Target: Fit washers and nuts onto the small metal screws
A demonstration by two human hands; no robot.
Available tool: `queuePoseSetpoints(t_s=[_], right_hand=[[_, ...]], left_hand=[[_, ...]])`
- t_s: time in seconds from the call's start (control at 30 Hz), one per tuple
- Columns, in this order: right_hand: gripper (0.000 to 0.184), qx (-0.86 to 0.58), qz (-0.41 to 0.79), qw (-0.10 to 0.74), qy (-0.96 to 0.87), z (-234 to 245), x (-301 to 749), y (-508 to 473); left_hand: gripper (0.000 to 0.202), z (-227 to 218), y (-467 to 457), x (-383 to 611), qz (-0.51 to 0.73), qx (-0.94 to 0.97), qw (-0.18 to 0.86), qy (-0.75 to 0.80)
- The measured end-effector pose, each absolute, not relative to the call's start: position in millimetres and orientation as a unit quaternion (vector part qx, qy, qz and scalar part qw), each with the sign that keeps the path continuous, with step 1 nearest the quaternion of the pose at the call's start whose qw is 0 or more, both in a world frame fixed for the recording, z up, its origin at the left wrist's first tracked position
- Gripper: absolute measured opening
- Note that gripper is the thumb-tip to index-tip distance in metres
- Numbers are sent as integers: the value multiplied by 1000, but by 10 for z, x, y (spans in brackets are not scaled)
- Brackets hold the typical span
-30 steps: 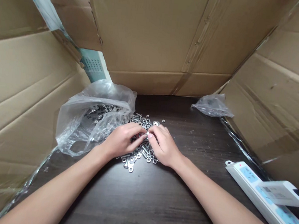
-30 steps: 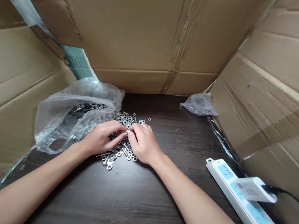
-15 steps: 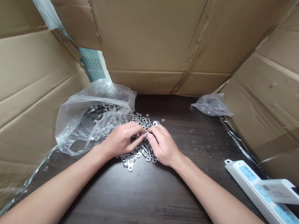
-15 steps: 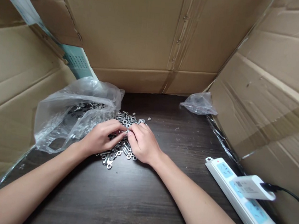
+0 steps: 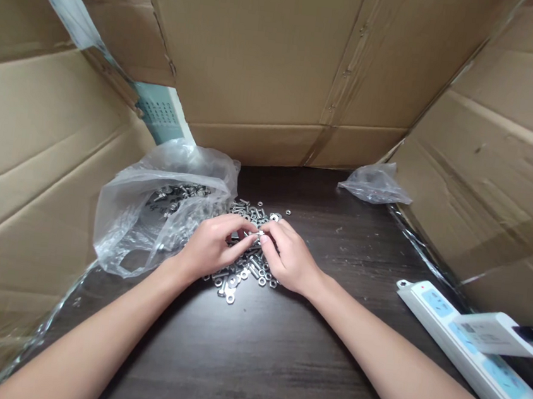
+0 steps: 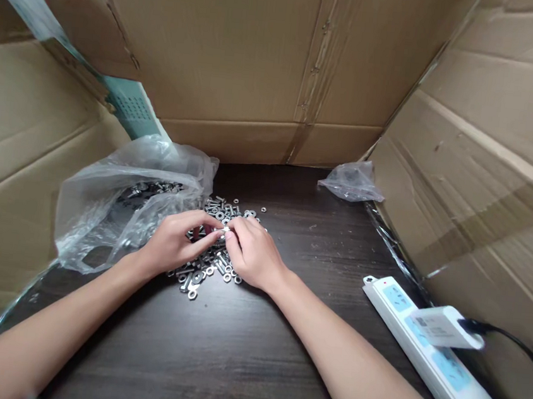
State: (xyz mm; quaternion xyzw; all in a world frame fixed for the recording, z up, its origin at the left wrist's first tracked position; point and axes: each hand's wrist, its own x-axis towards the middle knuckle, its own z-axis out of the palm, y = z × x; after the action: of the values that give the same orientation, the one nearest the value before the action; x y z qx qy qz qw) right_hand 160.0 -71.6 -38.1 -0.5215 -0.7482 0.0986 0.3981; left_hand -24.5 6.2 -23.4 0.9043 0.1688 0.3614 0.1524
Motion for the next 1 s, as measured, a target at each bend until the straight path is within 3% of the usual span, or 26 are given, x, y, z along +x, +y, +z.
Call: queuePoseSetpoints(t_s=[0.77, 1.0], right_hand=[[25, -531, 137, 385, -743, -369, 1620, -698], [14, -539, 124, 391, -736, -361, 1614, -714]], left_hand=[[9, -243, 59, -236, 353, 911, 150, 150], [9, -245, 59, -243, 353, 908, 155, 164]])
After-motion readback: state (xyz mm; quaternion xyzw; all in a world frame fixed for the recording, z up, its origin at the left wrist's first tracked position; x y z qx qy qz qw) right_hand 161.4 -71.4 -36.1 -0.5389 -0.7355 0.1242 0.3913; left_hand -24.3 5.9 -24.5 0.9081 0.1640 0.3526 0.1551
